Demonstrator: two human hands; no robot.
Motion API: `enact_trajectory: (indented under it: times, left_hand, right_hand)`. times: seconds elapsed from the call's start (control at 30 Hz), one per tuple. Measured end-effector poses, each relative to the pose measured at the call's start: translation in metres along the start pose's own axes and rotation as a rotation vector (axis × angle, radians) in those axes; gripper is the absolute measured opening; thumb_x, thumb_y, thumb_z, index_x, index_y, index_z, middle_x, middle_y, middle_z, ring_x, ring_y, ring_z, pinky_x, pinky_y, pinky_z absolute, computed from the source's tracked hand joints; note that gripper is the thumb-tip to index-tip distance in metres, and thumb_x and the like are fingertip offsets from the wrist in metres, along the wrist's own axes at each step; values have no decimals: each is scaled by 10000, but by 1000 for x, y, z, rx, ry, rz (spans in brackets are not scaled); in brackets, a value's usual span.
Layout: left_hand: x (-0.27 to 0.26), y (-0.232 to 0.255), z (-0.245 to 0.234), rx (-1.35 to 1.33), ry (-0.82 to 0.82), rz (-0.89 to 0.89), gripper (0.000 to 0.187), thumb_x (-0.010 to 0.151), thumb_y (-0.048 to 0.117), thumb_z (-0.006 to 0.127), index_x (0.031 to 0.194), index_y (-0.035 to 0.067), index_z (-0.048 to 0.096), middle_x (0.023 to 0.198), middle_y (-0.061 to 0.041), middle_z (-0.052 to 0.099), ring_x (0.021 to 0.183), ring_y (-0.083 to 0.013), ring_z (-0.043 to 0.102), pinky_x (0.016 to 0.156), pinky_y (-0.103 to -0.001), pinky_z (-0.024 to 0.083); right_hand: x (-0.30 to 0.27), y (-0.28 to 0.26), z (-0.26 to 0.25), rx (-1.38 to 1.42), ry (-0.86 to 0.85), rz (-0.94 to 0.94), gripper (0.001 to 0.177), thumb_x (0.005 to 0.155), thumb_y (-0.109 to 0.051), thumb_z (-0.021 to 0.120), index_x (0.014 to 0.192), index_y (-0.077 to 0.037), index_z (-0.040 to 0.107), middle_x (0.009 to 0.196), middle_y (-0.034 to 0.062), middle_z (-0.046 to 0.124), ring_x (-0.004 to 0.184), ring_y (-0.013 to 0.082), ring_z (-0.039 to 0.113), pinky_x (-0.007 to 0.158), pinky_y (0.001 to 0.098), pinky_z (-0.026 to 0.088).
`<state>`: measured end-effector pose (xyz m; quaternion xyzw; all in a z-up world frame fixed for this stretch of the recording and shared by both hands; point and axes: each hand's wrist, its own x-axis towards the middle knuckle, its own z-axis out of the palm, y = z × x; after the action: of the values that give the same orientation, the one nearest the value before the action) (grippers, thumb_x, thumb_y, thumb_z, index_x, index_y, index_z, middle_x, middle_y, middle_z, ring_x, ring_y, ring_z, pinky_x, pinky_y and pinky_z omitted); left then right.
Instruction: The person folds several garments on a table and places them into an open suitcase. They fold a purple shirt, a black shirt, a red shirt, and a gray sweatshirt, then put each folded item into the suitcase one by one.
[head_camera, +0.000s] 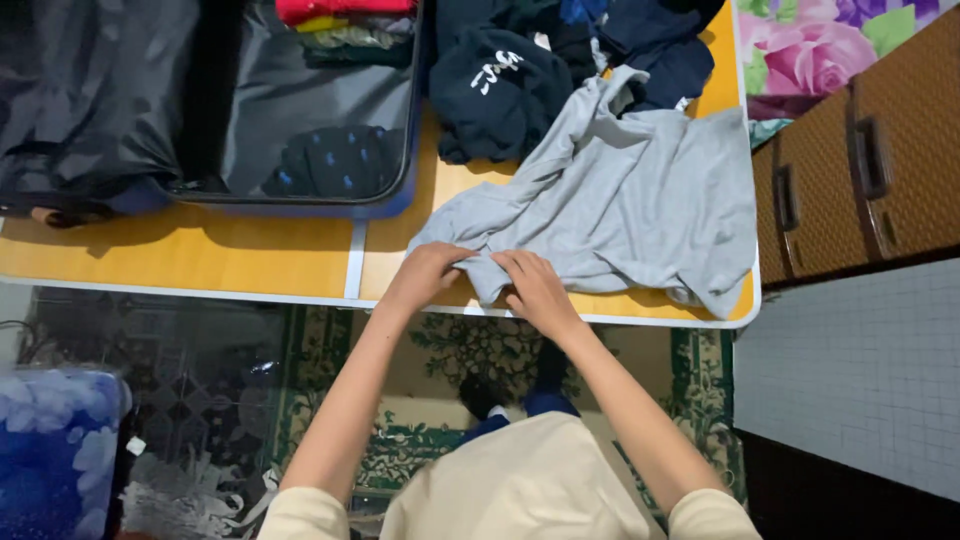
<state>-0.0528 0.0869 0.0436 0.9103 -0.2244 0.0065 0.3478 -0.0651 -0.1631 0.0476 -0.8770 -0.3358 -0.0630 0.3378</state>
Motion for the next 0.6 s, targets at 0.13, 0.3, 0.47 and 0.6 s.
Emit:
enact_trajectory:
  times: [0.13, 0.3, 0.47, 0.6]
  left_hand:
    - [9, 44, -37, -114, -6, -201, 424, 844, 166, 717, 1266, 188, 683, 972, -183, 741, 894, -389, 694, 782, -470, 523]
    - [9, 29, -35, -48, -66, -275, 397, 983, 382, 659, 1339, 213, 610, 928, -187, 768, 860, -381, 711, 754, -481, 518]
    - [1, 32, -45, -445, -70, -384, 757, 850, 468, 765, 1462, 129, 476, 1278, -177, 671, 1061, -304, 681, 910, -415, 536]
    - [-9, 25, -37, -393, -139, -260, 1166, 614, 402, 960, 1537, 97, 315, 1450, -202, 497, 1359, -323, 487, 1101, -445, 409]
  right_hand:
    - [18, -28, -7, 30, 51, 50, 725, 689, 6, 705, 1384, -79, 515, 1285, 124, 598, 1215, 347, 559, 1001, 440, 451]
    - [34, -17, 16, 101, 203, -10, 520, 740, -30, 737, 1244, -69, 614, 1099, 133, 652, 1066, 376, 626, 922, 447, 501]
    - [-7, 103, 123, 358, 271, 383, 256, 880, 3, 577, 1112, 15, 685, 1077, 165, 742, 1033, 362, 678, 883, 437, 549]
    - [27, 46, 61, 1573, 559, 933, 385, 1020, -336, 485, 1233, -50, 631, 1230, 105, 714, 1132, 264, 686, 965, 432, 567]
